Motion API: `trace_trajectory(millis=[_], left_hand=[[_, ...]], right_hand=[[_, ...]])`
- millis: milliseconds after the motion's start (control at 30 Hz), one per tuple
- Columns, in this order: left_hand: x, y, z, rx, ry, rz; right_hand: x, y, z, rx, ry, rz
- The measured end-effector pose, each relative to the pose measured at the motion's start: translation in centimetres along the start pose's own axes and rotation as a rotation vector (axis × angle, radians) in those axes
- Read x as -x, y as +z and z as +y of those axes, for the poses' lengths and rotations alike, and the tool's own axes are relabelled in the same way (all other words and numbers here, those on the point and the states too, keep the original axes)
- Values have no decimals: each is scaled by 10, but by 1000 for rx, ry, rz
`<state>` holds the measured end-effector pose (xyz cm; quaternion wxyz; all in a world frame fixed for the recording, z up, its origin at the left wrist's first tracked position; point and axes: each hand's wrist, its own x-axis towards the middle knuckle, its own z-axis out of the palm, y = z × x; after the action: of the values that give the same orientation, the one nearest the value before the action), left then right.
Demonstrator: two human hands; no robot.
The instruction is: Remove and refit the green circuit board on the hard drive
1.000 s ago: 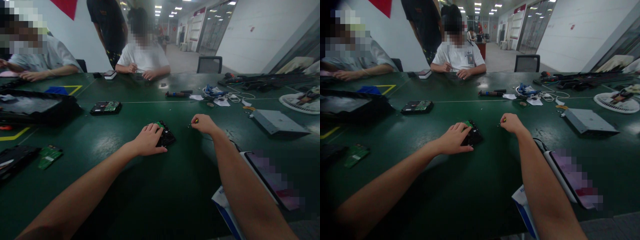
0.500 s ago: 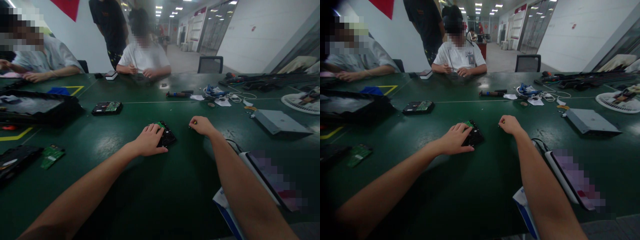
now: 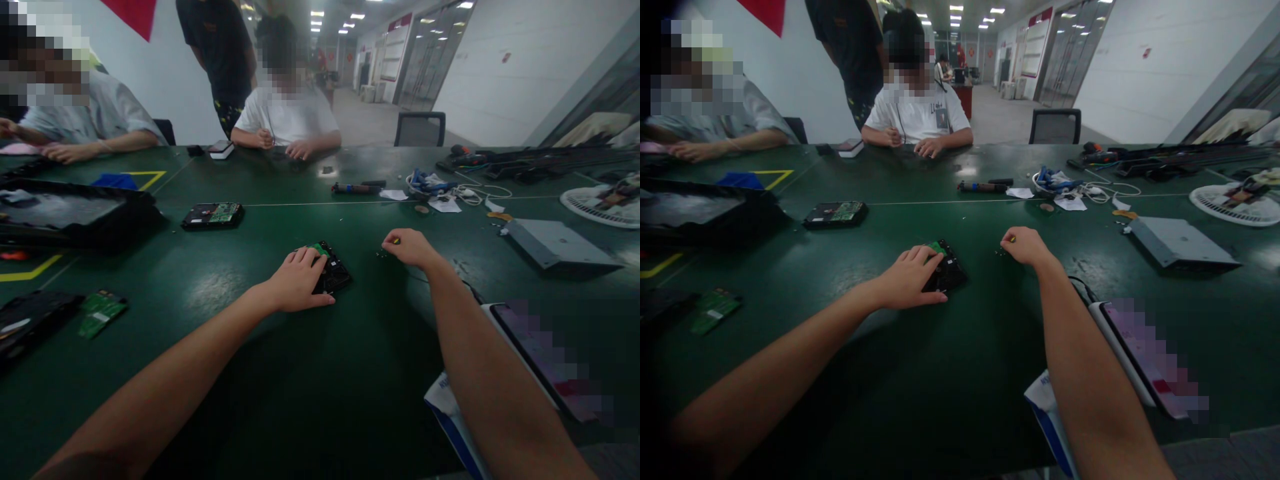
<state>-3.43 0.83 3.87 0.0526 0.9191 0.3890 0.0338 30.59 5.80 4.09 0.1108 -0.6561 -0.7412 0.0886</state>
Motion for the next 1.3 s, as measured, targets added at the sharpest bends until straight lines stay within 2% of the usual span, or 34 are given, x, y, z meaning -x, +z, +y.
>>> trace_trajectory(millis=[267,367,600,933,1167,1300], left_hand=[[0,0,0,-3,-3,-1],[0,0,1,-4,-2,-2],[0,1,-1,1,7,-4],[0,-5,-1,3,21,-21],[10,-23,-25,43,151,-163],[16,-28,-31,-3,107,-181]], right_hand=[[3,-6,2,-56,-101,-158],[3,-5,0,-45,-99,-138],[0,-1,2,6,50,24],[0,-3,6,-3,60,3],[-3,1,7,-4,66,-33],[-2,0,4,-15,64,-64]])
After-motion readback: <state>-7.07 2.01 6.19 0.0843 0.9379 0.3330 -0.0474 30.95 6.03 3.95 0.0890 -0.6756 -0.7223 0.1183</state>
